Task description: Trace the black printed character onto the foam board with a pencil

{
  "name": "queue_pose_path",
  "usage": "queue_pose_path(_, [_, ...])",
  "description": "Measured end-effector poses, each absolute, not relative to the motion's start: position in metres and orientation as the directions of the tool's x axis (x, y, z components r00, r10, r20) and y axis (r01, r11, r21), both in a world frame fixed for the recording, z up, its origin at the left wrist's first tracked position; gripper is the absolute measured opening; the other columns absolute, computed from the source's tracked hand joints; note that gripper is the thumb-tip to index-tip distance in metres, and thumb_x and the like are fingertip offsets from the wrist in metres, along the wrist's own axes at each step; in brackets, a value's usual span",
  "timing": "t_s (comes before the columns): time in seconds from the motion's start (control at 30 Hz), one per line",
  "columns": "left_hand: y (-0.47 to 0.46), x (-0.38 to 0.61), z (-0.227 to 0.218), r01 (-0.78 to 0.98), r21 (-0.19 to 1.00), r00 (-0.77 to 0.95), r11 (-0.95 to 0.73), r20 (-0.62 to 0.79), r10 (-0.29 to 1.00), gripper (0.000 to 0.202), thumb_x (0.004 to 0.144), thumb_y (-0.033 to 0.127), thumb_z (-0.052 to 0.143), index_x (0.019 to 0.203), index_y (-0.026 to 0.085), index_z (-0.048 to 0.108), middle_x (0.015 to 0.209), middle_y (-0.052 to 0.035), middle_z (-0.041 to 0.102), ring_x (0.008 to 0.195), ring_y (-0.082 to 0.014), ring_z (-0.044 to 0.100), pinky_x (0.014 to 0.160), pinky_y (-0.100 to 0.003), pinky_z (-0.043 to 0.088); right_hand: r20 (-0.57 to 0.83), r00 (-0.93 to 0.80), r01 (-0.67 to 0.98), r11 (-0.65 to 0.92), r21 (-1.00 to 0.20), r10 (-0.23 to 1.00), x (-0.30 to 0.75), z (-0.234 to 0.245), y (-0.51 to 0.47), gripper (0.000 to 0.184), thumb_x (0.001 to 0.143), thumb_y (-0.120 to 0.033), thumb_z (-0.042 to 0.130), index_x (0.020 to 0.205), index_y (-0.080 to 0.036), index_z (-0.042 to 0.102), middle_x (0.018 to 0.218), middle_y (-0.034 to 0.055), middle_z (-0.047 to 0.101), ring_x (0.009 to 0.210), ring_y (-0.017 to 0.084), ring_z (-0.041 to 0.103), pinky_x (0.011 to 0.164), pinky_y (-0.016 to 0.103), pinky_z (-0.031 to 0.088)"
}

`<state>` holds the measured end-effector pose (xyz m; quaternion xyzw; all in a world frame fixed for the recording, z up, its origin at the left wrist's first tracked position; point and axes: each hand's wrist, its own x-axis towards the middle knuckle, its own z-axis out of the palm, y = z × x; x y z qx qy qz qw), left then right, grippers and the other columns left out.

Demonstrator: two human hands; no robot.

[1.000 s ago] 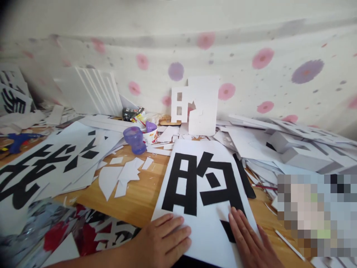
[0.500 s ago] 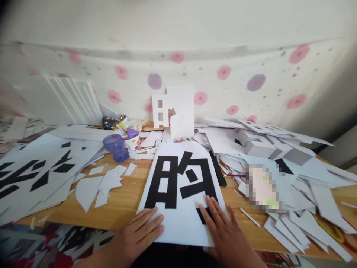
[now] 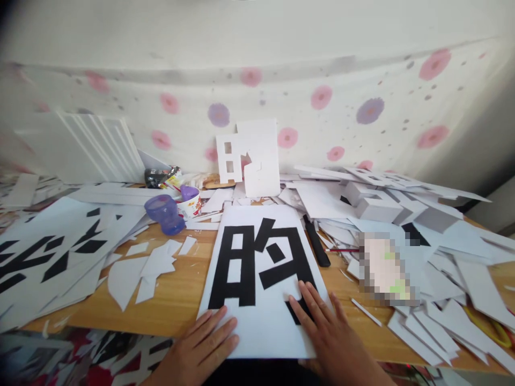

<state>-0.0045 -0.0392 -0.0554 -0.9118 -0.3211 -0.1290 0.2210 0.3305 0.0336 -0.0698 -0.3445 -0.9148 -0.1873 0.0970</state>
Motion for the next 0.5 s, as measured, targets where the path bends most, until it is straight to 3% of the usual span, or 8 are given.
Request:
queue_pose_path(0.13, [-0.037, 0.003, -0.026, 0.678, -0.108, 0.729, -0.727, 0.229, 0.645, 0.044, 0.085, 0.024, 0.054, 0.128, 0.017, 0.055, 0.136, -0.0069, 0.056, 0.125, -0.0328, 0.049, 0.096, -0.047, 0.049, 0.264, -0.743, 0.669, 0.698, 0.256, 0.615, 0.33, -0.068, 0.032, 0.096, 0.067, -0.047, 0.069, 0.148, -0.02, 0.027, 0.152, 0.0193, 0.027, 0.137, 0.037, 0.027, 0.101, 0.056, 0.023])
queue_pose_path(0.2, [-0.028, 0.013, -0.012, 0.715, 0.05, 0.689, -0.697, 0.117, 0.715, 0.037, 0.086, 0.03, 0.054, 0.121, 0.02, 0.059, 0.132, -0.0044, 0.06, 0.121, -0.0303, 0.053, 0.098, -0.046, 0.048, 0.263, -0.745, 0.667, 0.698, 0.26, 0.614, 0.33, -0.067, 0.031, 0.095, 0.068, -0.046, 0.069, 0.148, -0.019, 0.027, 0.151, 0.0198, 0.027, 0.136, 0.037, 0.028, 0.101, 0.056, 0.023])
queue_pose_path(0.27, [-0.017, 0.026, -0.004, 0.756, 0.168, 0.627, -0.633, 0.089, 0.774, 0.031, 0.09, 0.038, 0.049, 0.113, 0.021, 0.062, 0.123, -0.0047, 0.065, 0.116, -0.0283, 0.057, 0.099, -0.046, 0.047, 0.279, -0.746, 0.665, 0.698, 0.267, 0.605, 0.331, -0.067, 0.032, 0.094, 0.068, -0.048, 0.069, 0.148, -0.019, 0.028, 0.151, 0.0204, 0.028, 0.135, 0.038, 0.03, 0.1, 0.055, 0.024])
queue_pose_path(0.37, [0.0, 0.049, -0.007, 0.708, 0.244, 0.664, -0.663, 0.089, 0.742, 0.053, 0.091, 0.052, 0.044, 0.135, 0.024, 0.046, 0.144, -0.0088, 0.046, 0.135, -0.0334, 0.036, 0.108, -0.057, 0.032, 0.313, -0.757, 0.651, 0.706, 0.279, 0.574, 0.333, -0.072, 0.034, 0.093, 0.069, -0.056, 0.065, 0.147, -0.018, 0.03, 0.149, 0.0218, 0.032, 0.131, 0.04, 0.036, 0.098, 0.056, 0.025])
queue_pose_path(0.5, [0.012, 0.064, -0.028, 0.646, 0.314, 0.723, -0.696, 0.042, 0.69, 0.072, 0.083, 0.066, 0.047, 0.144, 0.03, 0.031, 0.154, -0.012, 0.028, 0.142, -0.0375, 0.017, 0.107, -0.067, 0.022, 0.322, -0.772, 0.631, 0.716, 0.298, 0.547, 0.334, -0.078, 0.039, 0.093, 0.07, -0.061, 0.061, 0.147, -0.019, 0.03, 0.147, 0.0219, 0.034, 0.128, 0.039, 0.04, 0.097, 0.055, 0.025])
